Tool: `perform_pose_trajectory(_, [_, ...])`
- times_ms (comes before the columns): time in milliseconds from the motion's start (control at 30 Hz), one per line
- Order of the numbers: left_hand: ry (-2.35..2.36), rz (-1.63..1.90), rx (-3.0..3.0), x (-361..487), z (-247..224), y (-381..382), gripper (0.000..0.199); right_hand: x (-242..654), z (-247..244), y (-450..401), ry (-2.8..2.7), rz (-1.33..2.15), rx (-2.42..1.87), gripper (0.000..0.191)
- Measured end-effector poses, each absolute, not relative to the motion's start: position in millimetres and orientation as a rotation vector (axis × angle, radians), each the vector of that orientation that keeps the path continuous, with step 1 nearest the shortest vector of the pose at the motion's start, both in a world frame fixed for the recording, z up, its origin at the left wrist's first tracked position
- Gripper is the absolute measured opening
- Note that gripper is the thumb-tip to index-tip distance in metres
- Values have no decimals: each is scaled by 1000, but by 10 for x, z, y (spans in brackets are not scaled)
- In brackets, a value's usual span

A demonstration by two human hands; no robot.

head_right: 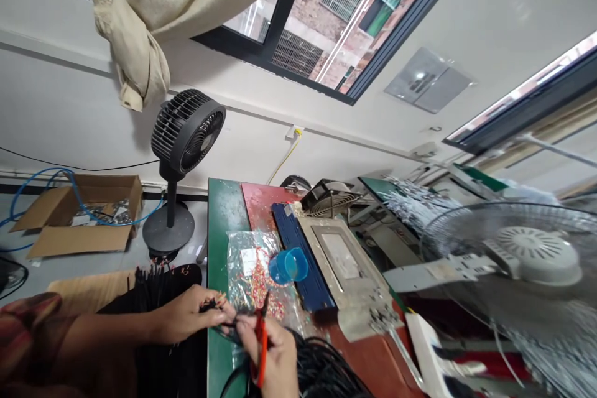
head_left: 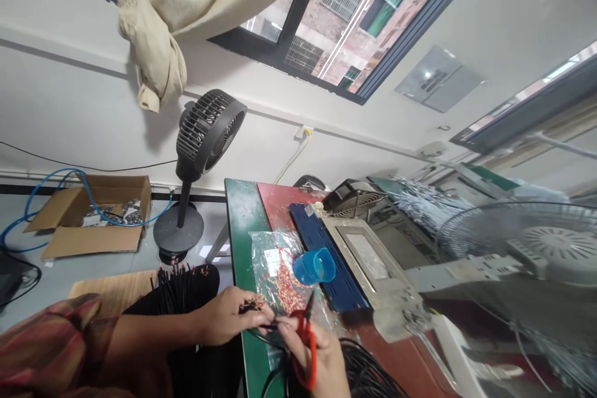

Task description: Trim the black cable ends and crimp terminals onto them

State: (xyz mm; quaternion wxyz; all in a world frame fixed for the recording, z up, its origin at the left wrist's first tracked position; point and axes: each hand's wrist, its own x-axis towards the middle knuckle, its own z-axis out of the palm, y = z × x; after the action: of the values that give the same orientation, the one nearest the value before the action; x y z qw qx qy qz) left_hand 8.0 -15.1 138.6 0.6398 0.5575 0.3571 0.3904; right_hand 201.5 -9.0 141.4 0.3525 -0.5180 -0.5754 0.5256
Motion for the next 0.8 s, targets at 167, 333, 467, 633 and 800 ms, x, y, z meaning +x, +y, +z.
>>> perform_pose_trajectory(167, [732, 852, 1134, 207, 1378, -45, 39, 1894, 1425, -128, -1476, 1405, -1213, 15])
perform_pose_trajectory(333, [713, 817, 937, 305, 1368, 12, 43, 1782, 1473, -165, -1268, 1421, -1231, 22])
perform_pose_trajectory(467, [710, 786, 879, 317, 1454, 40, 44, 1792, 1436, -174, -1230, 1352, -1286, 26])
perform_pose_trajectory(633, [702, 783, 796, 330, 1461, 60, 42, 1848, 1330, -180, -1120, 1152, -1407, 30])
perform_pose_trajectory(800, [690, 804, 665, 343, 1402, 63, 38, 1958, 1326, -117, -964, 1212, -1385, 35])
